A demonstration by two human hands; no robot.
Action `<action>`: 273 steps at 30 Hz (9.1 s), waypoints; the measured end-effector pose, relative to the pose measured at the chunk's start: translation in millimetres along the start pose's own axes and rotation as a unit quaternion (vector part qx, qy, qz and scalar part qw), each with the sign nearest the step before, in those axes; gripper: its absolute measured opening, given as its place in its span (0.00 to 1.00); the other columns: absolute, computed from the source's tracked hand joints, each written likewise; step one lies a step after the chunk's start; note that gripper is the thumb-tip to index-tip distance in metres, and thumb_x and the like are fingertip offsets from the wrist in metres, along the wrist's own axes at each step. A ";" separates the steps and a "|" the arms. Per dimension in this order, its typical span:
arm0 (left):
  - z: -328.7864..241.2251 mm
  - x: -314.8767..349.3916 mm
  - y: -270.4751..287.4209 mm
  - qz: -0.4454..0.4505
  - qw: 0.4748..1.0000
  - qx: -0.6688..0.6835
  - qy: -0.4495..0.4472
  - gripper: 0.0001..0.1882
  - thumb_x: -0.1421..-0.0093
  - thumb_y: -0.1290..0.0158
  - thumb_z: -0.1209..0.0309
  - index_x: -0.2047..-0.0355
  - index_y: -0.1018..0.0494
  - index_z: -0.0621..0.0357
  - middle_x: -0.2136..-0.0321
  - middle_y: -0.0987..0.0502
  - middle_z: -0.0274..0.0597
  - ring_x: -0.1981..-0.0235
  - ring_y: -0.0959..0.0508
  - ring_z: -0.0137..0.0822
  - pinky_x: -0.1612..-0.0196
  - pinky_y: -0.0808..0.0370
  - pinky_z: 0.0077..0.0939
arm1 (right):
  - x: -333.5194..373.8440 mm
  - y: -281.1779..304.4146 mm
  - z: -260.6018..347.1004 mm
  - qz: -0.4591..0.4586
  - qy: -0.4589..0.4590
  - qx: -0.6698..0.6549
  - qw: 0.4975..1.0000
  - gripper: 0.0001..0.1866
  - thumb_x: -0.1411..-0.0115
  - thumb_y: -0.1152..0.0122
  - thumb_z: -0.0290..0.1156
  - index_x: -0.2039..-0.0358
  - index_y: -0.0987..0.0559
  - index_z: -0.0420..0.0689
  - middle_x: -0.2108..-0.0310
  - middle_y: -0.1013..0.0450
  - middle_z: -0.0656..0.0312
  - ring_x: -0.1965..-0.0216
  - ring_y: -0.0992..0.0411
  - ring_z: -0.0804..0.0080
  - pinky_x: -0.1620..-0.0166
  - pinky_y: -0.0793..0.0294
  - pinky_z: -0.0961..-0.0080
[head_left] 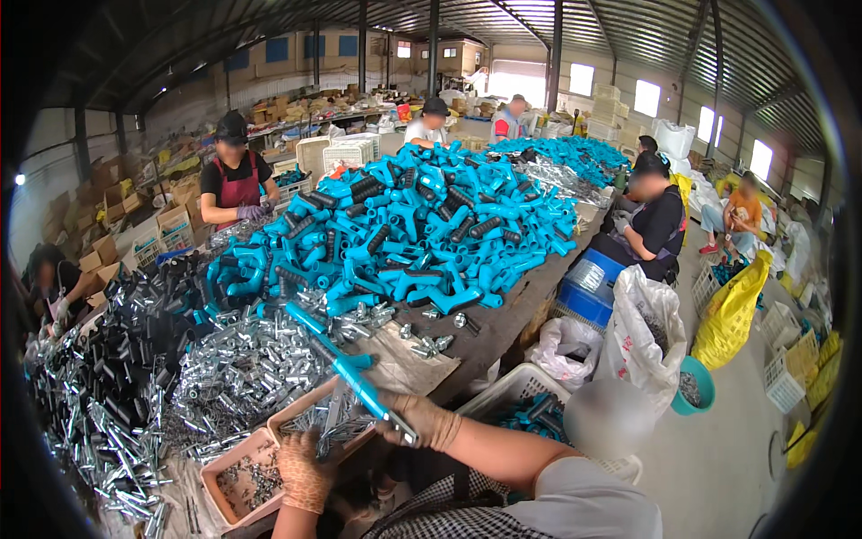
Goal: Assembling plastic and metal components of tool handles at a factory workstation.
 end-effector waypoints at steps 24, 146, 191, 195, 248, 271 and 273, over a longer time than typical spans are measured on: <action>-15.2 4.9 3.5 0.023 0.994 -0.099 -0.046 0.14 0.46 0.37 0.59 0.74 0.23 0.57 0.81 0.25 0.43 0.78 0.23 0.44 0.75 0.27 0.42 | -100.5 82.6 12.4 0.016 -0.005 -0.078 0.997 0.16 0.30 0.46 0.39 0.47 0.26 0.46 0.60 0.26 0.61 0.71 0.29 0.75 0.79 0.31 0.83; -48.4 73.6 69.2 0.087 0.601 0.721 0.334 0.51 0.58 0.35 0.86 0.34 0.44 0.49 0.58 0.28 0.46 0.60 0.20 0.46 0.56 0.20 0.49 | -58.8 -82.6 22.5 0.061 0.241 0.884 0.396 0.23 0.47 0.35 0.34 0.50 0.26 0.42 0.58 0.23 0.52 0.54 0.26 0.48 0.50 0.25 0.56; -63.6 54.6 41.8 0.007 0.625 0.699 0.347 0.41 0.57 0.38 0.82 0.41 0.42 0.60 0.64 0.28 0.42 0.65 0.23 0.36 0.63 0.21 0.32 | 59.7 -60.4 -68.3 0.065 -0.005 0.370 0.927 0.21 0.30 0.49 0.26 0.38 0.31 0.37 0.50 0.25 0.56 0.51 0.28 0.77 0.46 0.27 0.77; -66.7 48.4 46.5 0.053 0.637 0.672 0.373 0.43 0.59 0.38 0.80 0.40 0.42 0.59 0.63 0.28 0.42 0.64 0.23 0.35 0.59 0.22 0.31 | 76.3 -80.1 -55.9 0.052 -0.027 0.481 0.875 0.25 0.34 0.44 0.28 0.37 0.32 0.42 0.49 0.26 0.54 0.48 0.28 0.74 0.44 0.29 0.75; -82.3 74.6 36.3 0.205 0.402 0.815 0.362 0.29 0.37 0.41 0.56 0.42 0.37 0.56 0.69 0.25 0.44 0.69 0.22 0.37 0.64 0.24 0.34 | -39.5 40.0 67.7 -0.139 0.161 0.820 0.531 0.24 0.45 0.39 0.35 0.48 0.24 0.40 0.62 0.22 0.41 0.59 0.23 0.42 0.54 0.24 0.56; 14.4 52.3 75.2 0.171 0.725 0.500 0.442 0.17 0.48 0.29 0.70 0.61 0.24 0.60 0.73 0.22 0.32 0.73 0.26 0.24 0.69 0.27 0.23 | -334.6 -118.3 -1.5 0.059 0.168 0.921 0.346 0.17 0.43 0.43 0.39 0.59 0.15 0.44 0.57 0.21 0.43 0.55 0.22 0.47 0.51 0.22 0.56; 18.1 57.4 76.8 0.151 0.712 0.499 0.470 0.17 0.48 0.29 0.70 0.62 0.24 0.60 0.73 0.22 0.32 0.74 0.26 0.24 0.70 0.28 0.22 | -339.5 -132.9 -26.5 0.047 0.131 0.940 0.310 0.15 0.42 0.46 0.32 0.59 0.15 0.43 0.55 0.20 0.46 0.53 0.20 0.51 0.51 0.20 0.57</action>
Point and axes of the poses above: each hand's wrist, its own x-axis away from the middle knuckle, its own y-axis out of the back of the hand, z = x × y, the point moved 3 cm from there along -x, towards the middle knuckle
